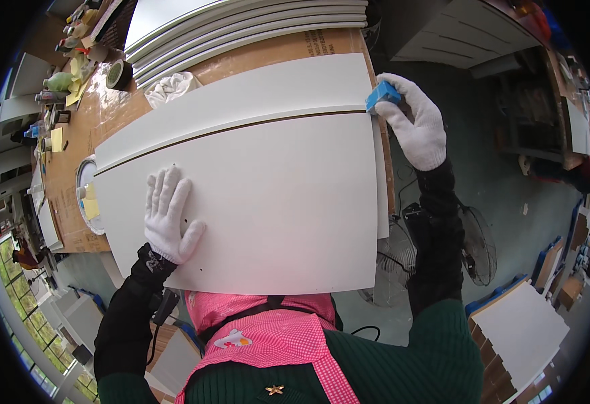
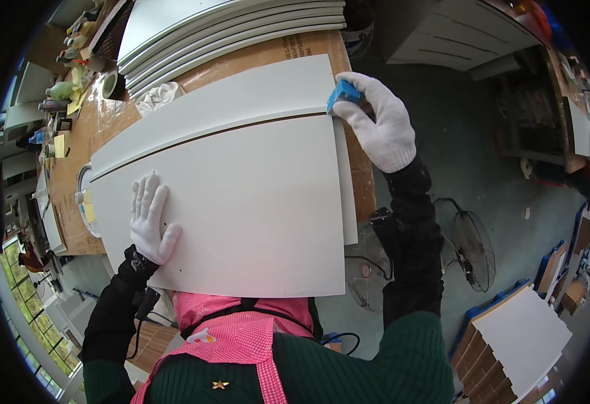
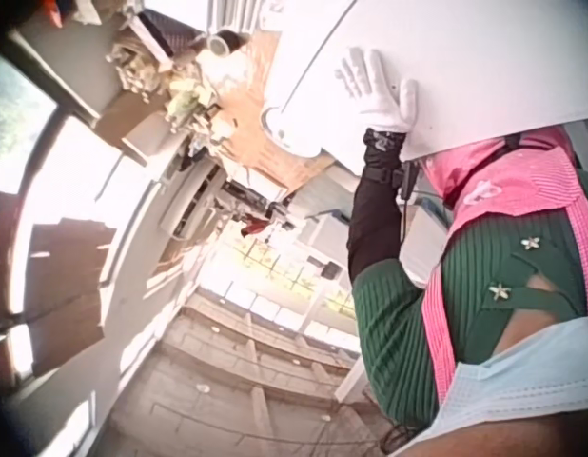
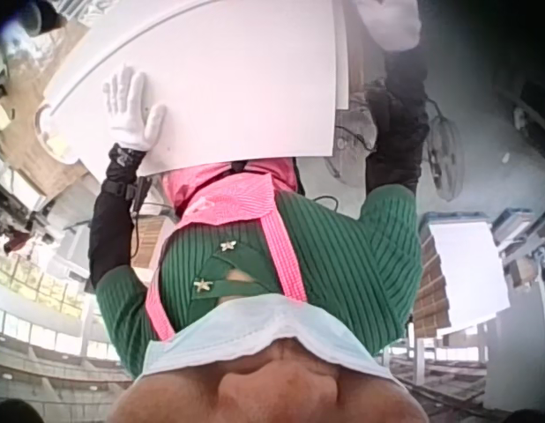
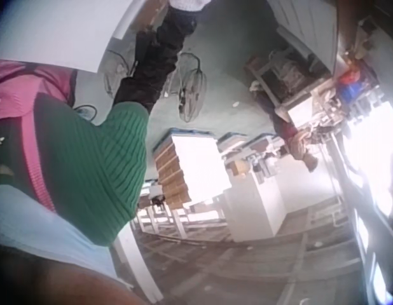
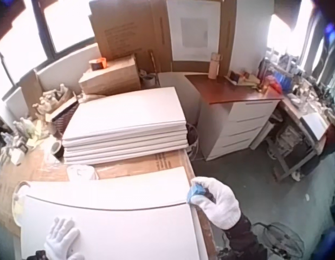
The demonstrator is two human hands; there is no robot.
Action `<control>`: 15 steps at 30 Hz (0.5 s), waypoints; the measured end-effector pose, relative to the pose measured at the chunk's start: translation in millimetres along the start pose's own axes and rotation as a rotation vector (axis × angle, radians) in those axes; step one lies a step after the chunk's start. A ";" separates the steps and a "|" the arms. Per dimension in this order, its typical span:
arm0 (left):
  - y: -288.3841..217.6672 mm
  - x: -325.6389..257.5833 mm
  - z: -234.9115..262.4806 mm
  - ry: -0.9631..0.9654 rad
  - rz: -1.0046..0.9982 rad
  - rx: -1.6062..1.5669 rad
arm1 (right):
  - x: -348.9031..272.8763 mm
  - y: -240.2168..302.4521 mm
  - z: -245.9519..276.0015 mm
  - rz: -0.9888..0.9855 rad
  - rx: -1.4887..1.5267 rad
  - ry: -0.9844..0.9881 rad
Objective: Applying white coating or paint to the edges of white boards using a sponge and a spatula.
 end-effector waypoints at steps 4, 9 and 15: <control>0.0 -0.1 -1.4 0.004 -0.002 0.003 | 3.1 -2.3 1.1 0.070 -0.035 -0.088; 0.5 -1.0 -0.9 0.010 0.003 0.006 | 1.2 -0.2 -1.9 0.083 -0.001 -0.039; 0.7 -0.2 -1.1 -0.019 0.013 -0.018 | 2.2 6.8 3.0 0.110 -0.048 -0.043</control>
Point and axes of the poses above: each hand's wrist, its own x-axis towards the middle knuckle, its own z-axis out of the back of the hand, y = z × x, the point moved 1 cm from there along x, towards the middle knuckle, and after that the axes turned 5 degrees about -x, right-handed, at the moved point
